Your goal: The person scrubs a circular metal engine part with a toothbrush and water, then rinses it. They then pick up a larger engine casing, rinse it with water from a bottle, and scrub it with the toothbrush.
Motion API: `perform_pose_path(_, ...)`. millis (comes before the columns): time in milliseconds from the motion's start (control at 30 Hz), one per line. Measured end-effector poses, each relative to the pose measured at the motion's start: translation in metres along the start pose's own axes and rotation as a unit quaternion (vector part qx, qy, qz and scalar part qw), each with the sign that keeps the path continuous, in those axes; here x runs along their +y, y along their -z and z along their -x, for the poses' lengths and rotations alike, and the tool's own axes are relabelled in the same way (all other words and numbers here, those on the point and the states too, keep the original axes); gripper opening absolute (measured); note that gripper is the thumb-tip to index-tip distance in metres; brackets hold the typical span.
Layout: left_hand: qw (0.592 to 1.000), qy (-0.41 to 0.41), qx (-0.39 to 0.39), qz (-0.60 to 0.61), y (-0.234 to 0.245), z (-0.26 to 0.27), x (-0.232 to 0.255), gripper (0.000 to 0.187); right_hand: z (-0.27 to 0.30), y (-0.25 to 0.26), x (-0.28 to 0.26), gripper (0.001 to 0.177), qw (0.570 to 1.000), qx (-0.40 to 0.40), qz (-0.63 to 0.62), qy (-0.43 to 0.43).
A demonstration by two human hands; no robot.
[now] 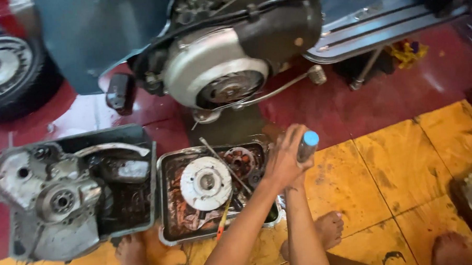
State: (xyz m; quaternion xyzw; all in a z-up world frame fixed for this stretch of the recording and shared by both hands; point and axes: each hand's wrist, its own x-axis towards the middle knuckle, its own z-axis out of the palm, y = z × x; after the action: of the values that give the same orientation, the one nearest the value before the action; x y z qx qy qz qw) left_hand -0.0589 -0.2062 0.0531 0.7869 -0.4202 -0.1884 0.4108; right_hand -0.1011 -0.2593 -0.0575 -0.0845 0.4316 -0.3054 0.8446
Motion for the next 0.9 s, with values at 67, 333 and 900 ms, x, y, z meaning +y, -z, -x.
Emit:
perform_pose_path(67,0.999,-0.005,0.048,0.002,0.002,0.019,-0.011,0.078,0.009,0.001,0.008,0.058,1.0,-0.02,0.001,0.005)
perform_pose_path(333,0.957,0.008,0.278,0.089,0.085,0.109,-0.046,0.039,0.034,-0.008,0.021,0.045,0.999,-0.045,-0.008,0.016)
perform_pose_path(900,0.912,0.189,-0.022,-0.364,0.112,0.155,-0.069,0.072,0.146,-0.076,0.022,0.079,0.827,-0.055,0.373,0.417)
